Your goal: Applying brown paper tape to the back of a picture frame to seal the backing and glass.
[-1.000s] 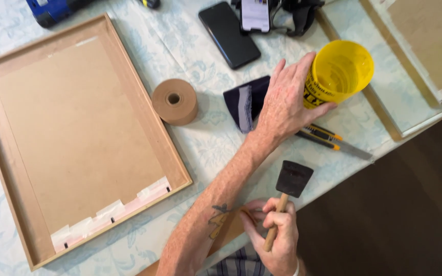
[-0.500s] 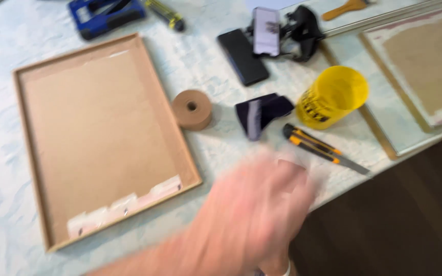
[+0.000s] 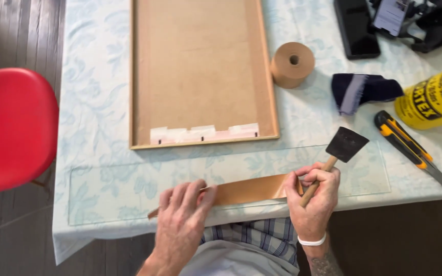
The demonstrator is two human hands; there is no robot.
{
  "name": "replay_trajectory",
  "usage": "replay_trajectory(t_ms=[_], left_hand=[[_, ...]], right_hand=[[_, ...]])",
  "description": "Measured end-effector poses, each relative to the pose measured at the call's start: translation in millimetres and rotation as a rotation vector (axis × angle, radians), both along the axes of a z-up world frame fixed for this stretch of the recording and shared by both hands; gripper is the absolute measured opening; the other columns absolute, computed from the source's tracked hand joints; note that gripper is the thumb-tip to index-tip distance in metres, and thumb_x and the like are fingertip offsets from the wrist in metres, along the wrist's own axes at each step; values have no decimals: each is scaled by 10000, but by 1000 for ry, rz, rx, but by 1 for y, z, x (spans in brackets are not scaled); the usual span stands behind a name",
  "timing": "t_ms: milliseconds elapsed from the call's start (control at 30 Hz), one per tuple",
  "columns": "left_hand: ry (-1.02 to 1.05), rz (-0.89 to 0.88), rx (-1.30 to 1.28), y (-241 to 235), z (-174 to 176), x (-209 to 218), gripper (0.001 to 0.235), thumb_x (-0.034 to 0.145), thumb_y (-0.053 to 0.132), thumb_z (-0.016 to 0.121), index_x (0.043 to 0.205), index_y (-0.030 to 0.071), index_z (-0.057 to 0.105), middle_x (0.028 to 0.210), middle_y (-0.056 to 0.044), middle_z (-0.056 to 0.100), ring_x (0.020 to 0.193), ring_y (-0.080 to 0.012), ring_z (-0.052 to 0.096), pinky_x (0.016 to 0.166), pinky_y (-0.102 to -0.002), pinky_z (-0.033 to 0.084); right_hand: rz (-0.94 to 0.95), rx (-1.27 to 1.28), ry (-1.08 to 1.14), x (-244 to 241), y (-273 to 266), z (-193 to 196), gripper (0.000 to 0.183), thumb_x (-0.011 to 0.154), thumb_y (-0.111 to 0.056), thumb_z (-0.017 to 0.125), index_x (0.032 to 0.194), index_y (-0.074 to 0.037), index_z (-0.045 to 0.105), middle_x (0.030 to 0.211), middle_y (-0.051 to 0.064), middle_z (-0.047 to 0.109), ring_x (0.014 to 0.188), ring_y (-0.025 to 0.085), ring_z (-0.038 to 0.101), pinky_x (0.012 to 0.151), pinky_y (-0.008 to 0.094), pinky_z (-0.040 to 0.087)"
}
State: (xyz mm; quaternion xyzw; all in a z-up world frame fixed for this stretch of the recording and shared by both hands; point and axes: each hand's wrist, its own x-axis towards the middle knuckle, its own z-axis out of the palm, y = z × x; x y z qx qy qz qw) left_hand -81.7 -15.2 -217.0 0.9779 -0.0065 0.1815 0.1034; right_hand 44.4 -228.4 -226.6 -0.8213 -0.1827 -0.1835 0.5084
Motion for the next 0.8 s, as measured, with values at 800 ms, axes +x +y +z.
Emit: replay_trajectory(t_ms=[800], left_hand=[[-199,21,-310,-20,-8,36,18,959,73,681,953,68,665,1002,-63,649,890,-271,599,820,-398,484]], right_hand=[[742,430,565,8,18,-19,271,1051,-182,458,1264,-20,504,1084,192,704,870,245,716,784,376,633]])
